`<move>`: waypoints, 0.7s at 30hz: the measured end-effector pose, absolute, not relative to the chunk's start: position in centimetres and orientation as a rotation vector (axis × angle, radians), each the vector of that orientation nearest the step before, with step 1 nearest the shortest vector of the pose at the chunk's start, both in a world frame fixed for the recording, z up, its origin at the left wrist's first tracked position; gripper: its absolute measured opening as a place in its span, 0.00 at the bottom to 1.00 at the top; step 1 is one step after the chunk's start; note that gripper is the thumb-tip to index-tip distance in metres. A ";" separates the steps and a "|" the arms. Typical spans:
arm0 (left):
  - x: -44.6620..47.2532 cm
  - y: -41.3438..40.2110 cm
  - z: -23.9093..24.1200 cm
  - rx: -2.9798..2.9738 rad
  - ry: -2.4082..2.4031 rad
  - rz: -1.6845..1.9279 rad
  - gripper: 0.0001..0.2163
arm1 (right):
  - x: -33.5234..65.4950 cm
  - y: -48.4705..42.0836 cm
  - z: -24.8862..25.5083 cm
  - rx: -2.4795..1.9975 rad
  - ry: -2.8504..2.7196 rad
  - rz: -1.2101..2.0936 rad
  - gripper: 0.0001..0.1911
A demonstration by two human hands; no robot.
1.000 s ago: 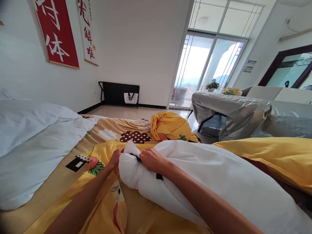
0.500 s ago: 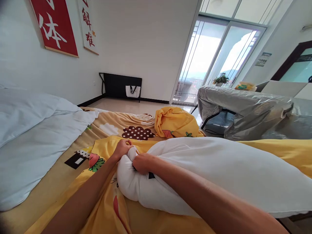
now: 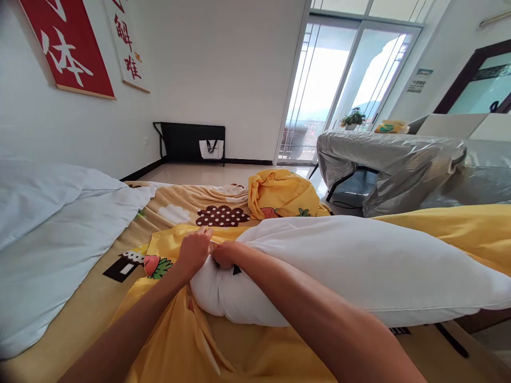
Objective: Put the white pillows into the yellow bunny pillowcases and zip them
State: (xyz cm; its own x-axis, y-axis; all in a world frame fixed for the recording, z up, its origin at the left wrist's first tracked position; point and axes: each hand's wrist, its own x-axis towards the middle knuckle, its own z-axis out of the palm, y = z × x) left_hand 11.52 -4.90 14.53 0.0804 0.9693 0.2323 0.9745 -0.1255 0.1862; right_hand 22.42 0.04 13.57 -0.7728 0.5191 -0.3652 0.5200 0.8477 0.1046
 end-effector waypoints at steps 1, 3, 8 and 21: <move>10.8 -5.3 14.7 -2.253 -2.047 -0.432 0.16 | 22.6 -0.1 13.8 0.782 2.619 -0.004 0.12; 9.5 -6.0 15.1 -2.143 -2.057 -0.328 0.16 | 22.8 -0.4 14.2 0.808 2.584 -0.003 0.12; 7.5 -8.4 16.0 -2.074 -2.176 -0.077 0.16 | 22.7 -1.2 14.8 0.901 2.561 0.014 0.09; 10.0 -10.1 18.6 -2.179 -2.206 -0.496 0.10 | 22.8 -4.8 13.3 0.959 2.764 0.166 0.10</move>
State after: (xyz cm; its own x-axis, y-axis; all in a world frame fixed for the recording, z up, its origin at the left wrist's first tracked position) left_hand 10.03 -10.10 18.60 -0.0366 0.9748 0.2201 0.9752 -0.0132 0.2208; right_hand 22.80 -4.80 13.34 -0.7659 0.6224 -0.1613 0.5987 0.7818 0.1742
